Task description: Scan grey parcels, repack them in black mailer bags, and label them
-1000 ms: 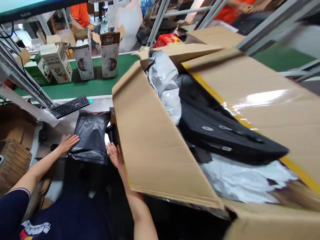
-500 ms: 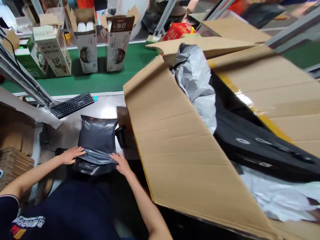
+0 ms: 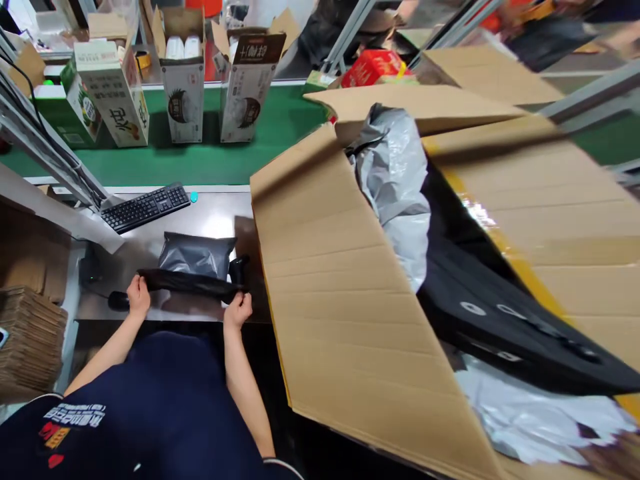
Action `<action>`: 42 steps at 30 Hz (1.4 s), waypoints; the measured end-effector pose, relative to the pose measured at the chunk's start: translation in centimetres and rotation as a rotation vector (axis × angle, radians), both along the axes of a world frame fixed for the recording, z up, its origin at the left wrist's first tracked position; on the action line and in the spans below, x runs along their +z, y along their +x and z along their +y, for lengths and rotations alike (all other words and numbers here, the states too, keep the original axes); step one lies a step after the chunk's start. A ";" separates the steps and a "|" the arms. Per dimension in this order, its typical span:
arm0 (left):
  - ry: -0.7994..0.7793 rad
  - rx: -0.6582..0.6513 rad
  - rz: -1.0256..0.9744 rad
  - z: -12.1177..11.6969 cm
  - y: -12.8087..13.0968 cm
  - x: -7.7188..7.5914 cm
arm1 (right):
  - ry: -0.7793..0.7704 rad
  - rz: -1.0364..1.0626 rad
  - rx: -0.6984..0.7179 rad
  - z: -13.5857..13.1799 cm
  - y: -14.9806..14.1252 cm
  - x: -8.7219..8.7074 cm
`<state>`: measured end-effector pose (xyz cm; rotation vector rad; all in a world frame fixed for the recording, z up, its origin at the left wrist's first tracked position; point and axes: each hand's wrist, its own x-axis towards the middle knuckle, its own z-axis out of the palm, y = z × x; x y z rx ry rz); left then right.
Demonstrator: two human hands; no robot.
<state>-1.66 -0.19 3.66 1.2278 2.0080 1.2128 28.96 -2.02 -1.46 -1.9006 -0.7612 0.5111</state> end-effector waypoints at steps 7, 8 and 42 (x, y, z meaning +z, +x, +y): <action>-0.182 -0.059 0.124 -0.1 -0.1 1.1 | -0.088 -0.064 0.160 1.5 0.7 1.6; -0.209 -0.065 0.128 -0.1 -0.2 1.1 | -0.110 -0.069 0.191 1.6 0.8 1.7; -0.318 -0.807 0.732 5.8 5.7 0.2 | -0.338 -0.553 0.772 5.5 -6.1 2.8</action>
